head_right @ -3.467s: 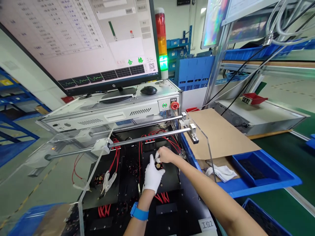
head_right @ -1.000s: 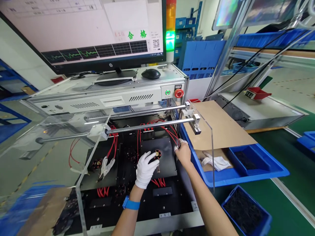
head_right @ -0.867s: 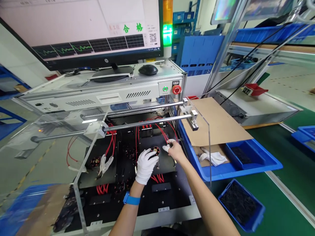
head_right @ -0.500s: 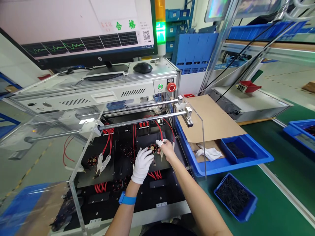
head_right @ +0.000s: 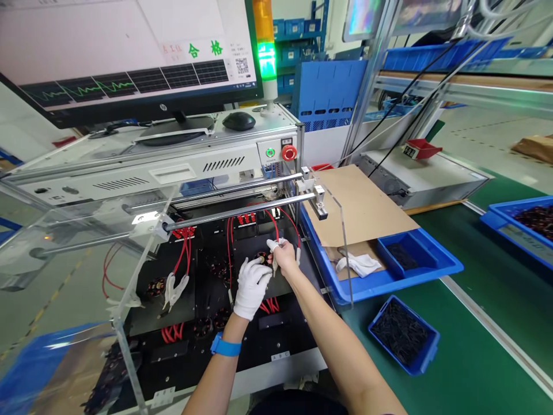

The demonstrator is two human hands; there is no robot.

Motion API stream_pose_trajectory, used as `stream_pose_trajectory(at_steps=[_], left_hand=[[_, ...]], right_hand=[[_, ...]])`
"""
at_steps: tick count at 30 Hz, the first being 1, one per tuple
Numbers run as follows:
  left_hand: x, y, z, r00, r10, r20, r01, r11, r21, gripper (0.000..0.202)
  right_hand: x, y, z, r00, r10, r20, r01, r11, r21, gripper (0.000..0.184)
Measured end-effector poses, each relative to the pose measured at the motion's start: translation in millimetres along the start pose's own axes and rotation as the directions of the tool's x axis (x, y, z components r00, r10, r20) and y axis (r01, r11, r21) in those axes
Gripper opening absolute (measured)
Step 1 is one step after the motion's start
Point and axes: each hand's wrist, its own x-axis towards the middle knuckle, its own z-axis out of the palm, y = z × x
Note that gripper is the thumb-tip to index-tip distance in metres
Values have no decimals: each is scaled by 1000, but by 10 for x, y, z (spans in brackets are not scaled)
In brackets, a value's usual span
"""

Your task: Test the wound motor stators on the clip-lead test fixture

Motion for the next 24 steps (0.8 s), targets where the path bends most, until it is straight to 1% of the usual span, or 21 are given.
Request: stream_pose_trajectory(at_steps=[4,10,13,15,17,18,19,20,21,22,23,24], left_hand=[[10,30,-11,1000,-11,-24,11,1000,4,10],[2,31,-13,998,8,-61,-8,1000,-3,11],[-2,21,7,997,17,-72,-18,1000,-10,11],[-19,-5,36,995,26,-96,-29,999,-34,11],[-53,-53,71,991,27,-128,-37,996,-76,12],[-74,-84,88,990,18,-142,-33,994,-104,12],[-97,-117,101,987,3,-160,-24,991,-131,13],[-118,-150,108,984,-12,-177,-15,988,-153,13],[-137,-180,108,981,-23,-191,-9,986,-167,13],[-151,-204,102,980,-23,-199,-10,986,-166,13],[-161,-218,88,980,-11,-201,-19,988,-150,13],[-165,-222,68,982,9,-190,-33,992,-123,12]], right_hand=[[5,-2,2,998,-23,-60,23,1000,-6,20],[28,38,50,995,-22,-96,21,1000,-8,21],[18,34,76,995,-23,-98,22,1000,-13,26],[13,20,51,998,-18,-58,17,1000,-20,30],[38,17,-37,999,-50,-4,50,998,-35,33],[71,27,-108,995,-101,-19,100,993,-56,33],[118,47,-196,981,-178,-72,170,980,-103,34],[179,80,-294,951,-269,-151,241,953,-183,34],[251,123,-397,909,-351,-226,282,916,-286,36],[329,173,-498,872,-405,-276,281,875,-395,40],[405,227,-591,857,-425,-291,250,837,-486,43],[472,277,-670,865,-416,-281,211,809,-548,43]])
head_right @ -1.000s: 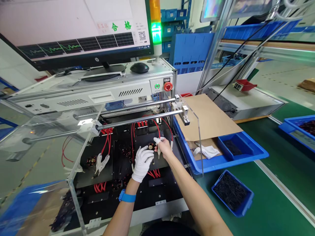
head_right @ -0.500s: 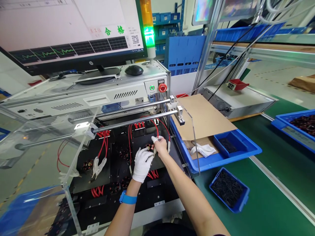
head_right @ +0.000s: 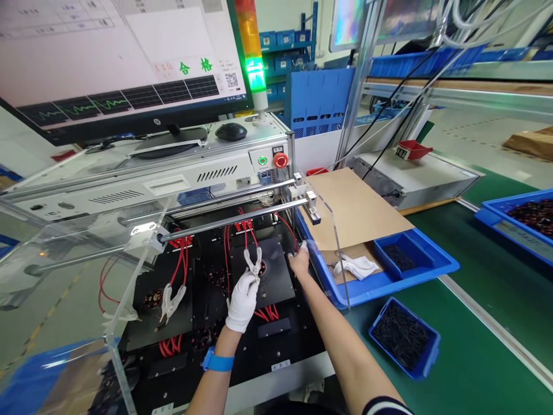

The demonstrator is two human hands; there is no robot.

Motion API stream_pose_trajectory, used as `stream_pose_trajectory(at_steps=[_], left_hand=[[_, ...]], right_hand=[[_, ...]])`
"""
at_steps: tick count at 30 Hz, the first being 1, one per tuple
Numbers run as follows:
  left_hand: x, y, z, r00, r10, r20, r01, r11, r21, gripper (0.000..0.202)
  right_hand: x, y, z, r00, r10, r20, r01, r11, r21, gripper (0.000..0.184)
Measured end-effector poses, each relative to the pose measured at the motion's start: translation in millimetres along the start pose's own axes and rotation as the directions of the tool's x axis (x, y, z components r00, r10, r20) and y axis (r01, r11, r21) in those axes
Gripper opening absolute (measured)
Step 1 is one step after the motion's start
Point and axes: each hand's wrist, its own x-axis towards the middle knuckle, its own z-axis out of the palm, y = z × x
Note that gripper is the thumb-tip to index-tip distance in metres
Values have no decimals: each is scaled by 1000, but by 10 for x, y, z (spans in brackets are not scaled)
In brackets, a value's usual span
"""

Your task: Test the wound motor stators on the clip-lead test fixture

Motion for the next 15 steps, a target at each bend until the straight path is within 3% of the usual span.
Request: stream_pose_trajectory(at_steps=[4,8,10,12,15], left_hand=[[34,86,-58,996,27,84,-37,993,112,11],[72,190,-9,995,2,103,-16,991,134,12],[87,213,36,994,-4,105,-9,993,121,13],[98,221,73,995,-6,102,-6,993,116,13],[107,222,95,996,-8,93,-3,993,116,13]], right_hand=[[78,158,-49,996,5,84,-1,999,-52,27],[-78,-66,-136,983,-92,160,54,971,233,22],[-181,-216,-145,963,-34,266,-79,911,404,31],[-260,-320,-113,934,102,342,-256,859,444,45],[-300,-344,-5,939,223,263,-317,861,398,53]])
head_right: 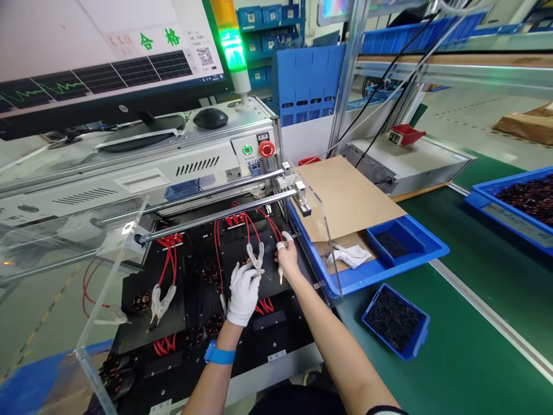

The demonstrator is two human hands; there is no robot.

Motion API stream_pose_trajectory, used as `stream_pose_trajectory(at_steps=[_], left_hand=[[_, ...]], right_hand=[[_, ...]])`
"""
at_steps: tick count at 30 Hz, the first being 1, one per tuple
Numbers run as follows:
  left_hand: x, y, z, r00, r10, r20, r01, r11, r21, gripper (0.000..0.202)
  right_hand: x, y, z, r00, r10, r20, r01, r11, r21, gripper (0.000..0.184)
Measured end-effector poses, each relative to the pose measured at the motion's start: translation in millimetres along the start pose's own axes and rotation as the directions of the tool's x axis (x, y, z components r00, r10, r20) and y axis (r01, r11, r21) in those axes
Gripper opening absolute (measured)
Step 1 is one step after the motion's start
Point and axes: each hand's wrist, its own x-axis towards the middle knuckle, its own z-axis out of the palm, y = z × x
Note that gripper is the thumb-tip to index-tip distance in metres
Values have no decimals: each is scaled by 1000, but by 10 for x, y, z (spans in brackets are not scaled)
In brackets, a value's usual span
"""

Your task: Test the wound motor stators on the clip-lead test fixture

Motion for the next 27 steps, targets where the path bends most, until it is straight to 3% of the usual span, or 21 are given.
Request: stream_pose_trajectory(at_steps=[6,13,16,18,20,22,23,24,25,27], left_hand=[[-13,5,-9,1000,-20,-7,21,1000,1,12],[13,33,-9,1000,-24,8,24,1000,3,12],[-144,21,-70,1000,3,12,-3,1000,21,18],[-355,-47,-107,994,-75,-81,78,997,29,29],[-593,-169,-110,937,-269,-223,290,955,65,36],[-778,-315,-83,853,-448,-268,494,858,139,38],[-833,-381,-69,828,-509,-237,553,812,187,37],[-862,-435,-62,813,-553,-182,582,781,229,36],[-866,-475,-65,801,-587,-116,595,762,254,35],[-820,-511,-101,770,-638,-10,616,738,274,29]], right_hand=[[134,189,110,944,-301,-137,270,941,-206,43],[135,195,121,940,-299,-165,255,936,-243,45],[188,180,23,940,-300,-164,258,937,-237,47],[194,155,-57,941,-301,-154,252,929,-272,52],[125,98,-108,912,-392,-123,323,869,-374,58],[-24,3,-105,817,-574,46,520,702,-486,56],[-117,-55,-80,730,-645,225,654,564,-504,50],[-208,-112,-43,609,-658,443,782,408,-471,44],[-290,-166,4,464,-596,655,883,257,-392,40],[-398,-243,112,198,-348,916,979,28,-201,33]])
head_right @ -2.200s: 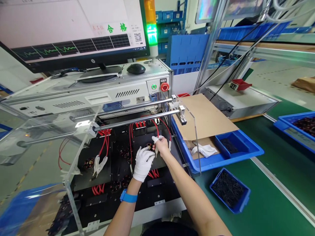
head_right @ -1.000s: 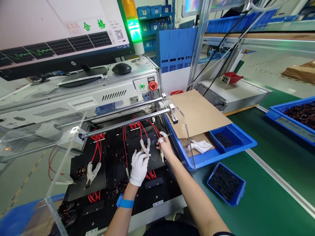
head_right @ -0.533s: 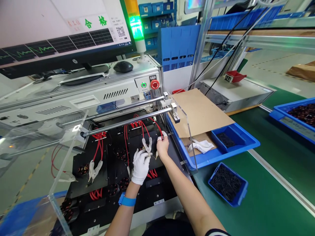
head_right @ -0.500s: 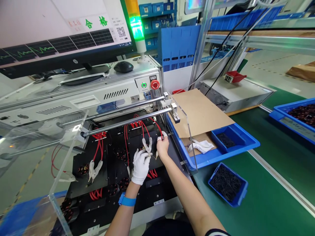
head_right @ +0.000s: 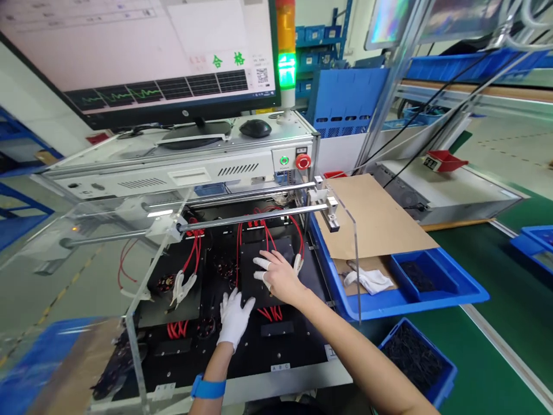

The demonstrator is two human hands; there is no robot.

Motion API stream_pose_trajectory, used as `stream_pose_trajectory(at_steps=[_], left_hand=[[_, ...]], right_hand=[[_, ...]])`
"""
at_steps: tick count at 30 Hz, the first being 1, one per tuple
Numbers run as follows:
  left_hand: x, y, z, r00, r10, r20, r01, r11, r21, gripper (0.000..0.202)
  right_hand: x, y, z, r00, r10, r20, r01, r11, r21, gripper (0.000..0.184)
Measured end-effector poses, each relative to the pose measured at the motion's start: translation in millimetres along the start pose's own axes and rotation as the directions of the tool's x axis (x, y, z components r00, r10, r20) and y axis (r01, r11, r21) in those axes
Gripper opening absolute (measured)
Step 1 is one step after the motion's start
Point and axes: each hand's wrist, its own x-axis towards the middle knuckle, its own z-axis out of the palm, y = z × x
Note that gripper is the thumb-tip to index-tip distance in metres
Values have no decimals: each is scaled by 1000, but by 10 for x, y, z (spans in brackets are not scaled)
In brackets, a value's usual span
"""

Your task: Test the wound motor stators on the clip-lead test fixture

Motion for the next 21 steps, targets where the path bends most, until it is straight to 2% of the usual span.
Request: stream_pose_trajectory(at_steps=[2,4,7,9,12,13,14,16,18,19,21], left_hand=[[56,35,-72,998,-41,50,40,999,13,28],[92,77,-140,993,-99,61,97,995,28,34],[96,114,-220,982,-159,106,158,987,17,40],[79,128,-289,977,-155,146,162,986,-33,29],[84,189,-437,975,-122,187,173,942,-287,10],[106,231,-485,973,-118,196,194,880,-434,15],[142,284,-525,972,-125,200,222,770,-599,23],[246,413,-563,960,-192,206,270,419,-867,41],[365,541,-545,924,-306,230,260,59,-964,56],[419,593,-521,900,-359,247,238,-69,-969,58],[502,658,-462,858,-437,270,194,-210,-958,58]], right_hand=[[94,-45,7,974,-121,190,142,984,-103,27],[154,-34,35,955,-154,255,201,964,-171,23],[178,-5,49,953,-167,251,224,950,-216,23],[171,-8,24,959,-156,237,211,951,-227,24],[160,-27,-14,961,-145,237,199,955,-222,24],[160,-31,-14,961,-147,235,200,956,-217,23],[162,-32,-5,961,-152,229,202,956,-212,23],[168,-32,35,964,-166,207,208,958,-198,22],[174,-31,87,967,-179,183,212,960,-182,21],[175,-32,112,968,-181,174,211,962,-175,20],[174,-34,149,970,-179,166,206,965,-165,19]])
